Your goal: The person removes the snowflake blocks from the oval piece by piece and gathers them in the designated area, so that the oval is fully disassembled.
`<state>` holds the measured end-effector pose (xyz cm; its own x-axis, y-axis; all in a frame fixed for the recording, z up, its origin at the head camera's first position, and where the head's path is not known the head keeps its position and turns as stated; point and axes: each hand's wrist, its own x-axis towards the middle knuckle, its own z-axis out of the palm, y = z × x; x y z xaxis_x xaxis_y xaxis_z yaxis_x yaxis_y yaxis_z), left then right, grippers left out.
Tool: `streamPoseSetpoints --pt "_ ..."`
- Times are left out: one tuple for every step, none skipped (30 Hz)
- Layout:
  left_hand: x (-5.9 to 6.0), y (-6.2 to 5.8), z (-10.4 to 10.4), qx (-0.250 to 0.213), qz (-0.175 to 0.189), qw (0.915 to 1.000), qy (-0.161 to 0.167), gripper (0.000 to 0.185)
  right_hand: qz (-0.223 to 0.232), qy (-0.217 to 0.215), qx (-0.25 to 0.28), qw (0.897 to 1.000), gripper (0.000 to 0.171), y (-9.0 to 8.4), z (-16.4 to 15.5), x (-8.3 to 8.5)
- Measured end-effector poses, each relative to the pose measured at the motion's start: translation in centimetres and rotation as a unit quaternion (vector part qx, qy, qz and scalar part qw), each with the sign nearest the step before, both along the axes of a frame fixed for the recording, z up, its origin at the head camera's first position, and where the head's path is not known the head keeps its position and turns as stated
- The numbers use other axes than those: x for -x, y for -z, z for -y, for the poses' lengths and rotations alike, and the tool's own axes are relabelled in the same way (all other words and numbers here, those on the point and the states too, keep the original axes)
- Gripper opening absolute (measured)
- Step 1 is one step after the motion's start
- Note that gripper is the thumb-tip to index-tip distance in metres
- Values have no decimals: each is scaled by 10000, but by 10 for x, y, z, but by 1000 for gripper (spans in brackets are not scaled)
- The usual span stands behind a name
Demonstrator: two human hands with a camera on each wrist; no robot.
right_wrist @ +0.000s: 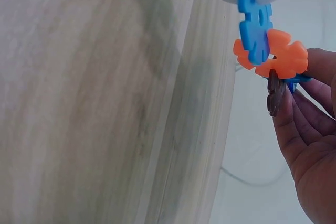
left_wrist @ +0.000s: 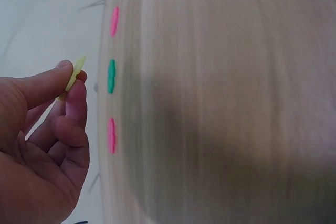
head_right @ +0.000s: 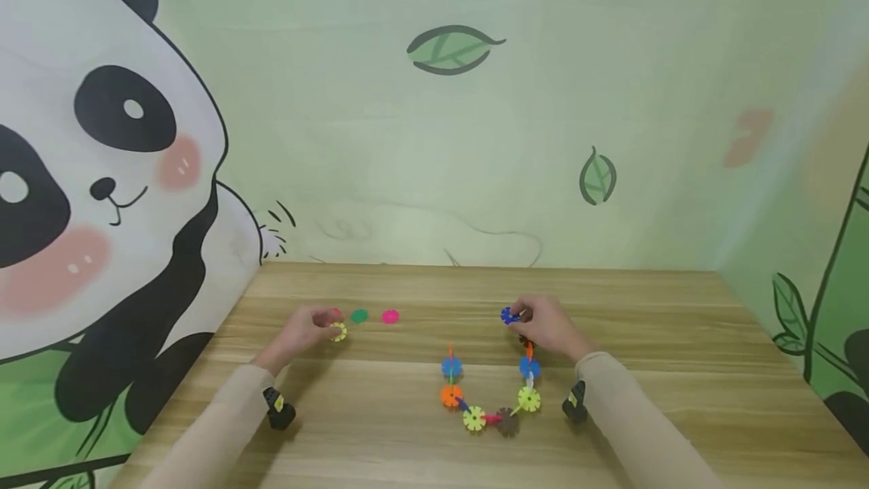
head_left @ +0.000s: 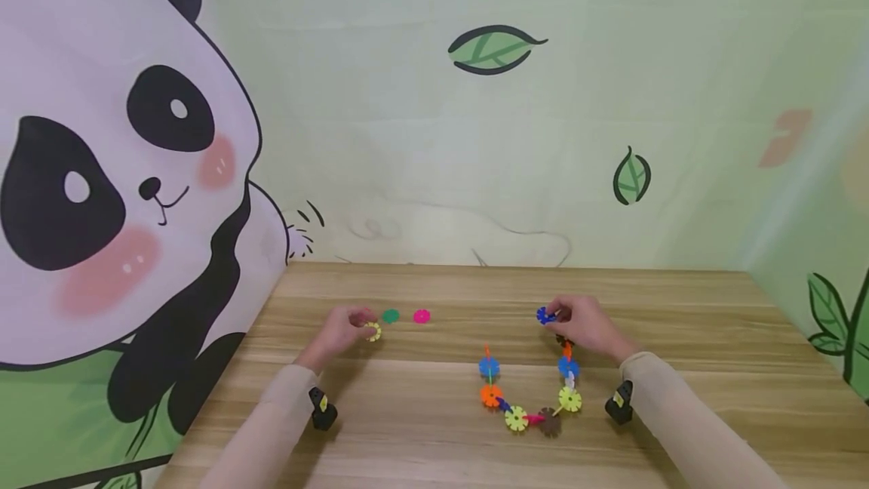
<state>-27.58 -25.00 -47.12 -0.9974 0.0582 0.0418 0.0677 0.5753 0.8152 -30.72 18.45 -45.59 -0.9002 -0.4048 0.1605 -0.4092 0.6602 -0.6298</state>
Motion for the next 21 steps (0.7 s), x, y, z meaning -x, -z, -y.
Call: streamPoseSetpoints --pt "0 1 2 20 -7 10000 25 21 -20 -4 7 10000 14 1 0 0" --pt "-1 2 4 40 -6 10000 44 21 -36 -10 20 10000 14 2 0 1" --pt "-1 3 6 92 -52 9999 77 21 -57 -17 17 10000 14 3 -1 2" --pt "-1 4 8 131 -75 9998 95 21 -72 -27 25 10000 14 4 -1 2" --pt "-2 4 9 163 -91 9998 103 21 -86 -40 27 10000 14 5 -1 3" --pt "-2 5 10 138 -75 9998 101 20 -91 -55 23 9999 14 6 -1 3" --pt "-3 5 11 142 -60 9998 113 20 -93 -62 23 9999 14 7 -1 3" --pt "-4 5 12 119 -11 9999 103 20 -91 -66 24 9999 14 7 -1 4" --pt "-5 6 13 106 40 9999 91 21 -87 -70 30 9999 14 7 -1 4" --pt "-5 6 14 69 131 9999 35 21 -76 -72 41 9999 14 7 0 3" --pt "-6 6 14 44 206 9998 -16 21 -71 -73 41 9999 14 7 0 3" --pt "-6 6 15 36 265 9996 -54 21 -62 -70 48 9999 14 6 1 3" --pt "-6 7 16 76 282 9995 -72 21 -55 -69 55 9999 14 6 1 3" --pt "-6 7 16 93 321 9994 -123 21 -53 -72 66 9999 14 6 1 2" --pt "-5 7 17 128 314 9993 -147 20 -55 -81 75 9999 14 5 1 2" --pt "-5 7 17 169 291 9993 -162 20 -55 -88 86 9999 14 5 2 1" --pt "-4 8 18 229 237 9993 -148 19 -53 -97 93 9999 14 4 2 1" --pt "-4 8 18 301 170 9993 -129 19 -50 -109 106 9999 14 4 2 0" --pt "-4 8 18 350 119 9992 -117 18 -49 -125 112 9998 14 3 2 -1" --pt "-4 9 19 387 92 9991 -111 17 -48 -133 115 9998 14 2 2 -1" --pt "-3 9 19 430 48 9990 -81 17 -45 -140 112 9998 13 2 2 -1"
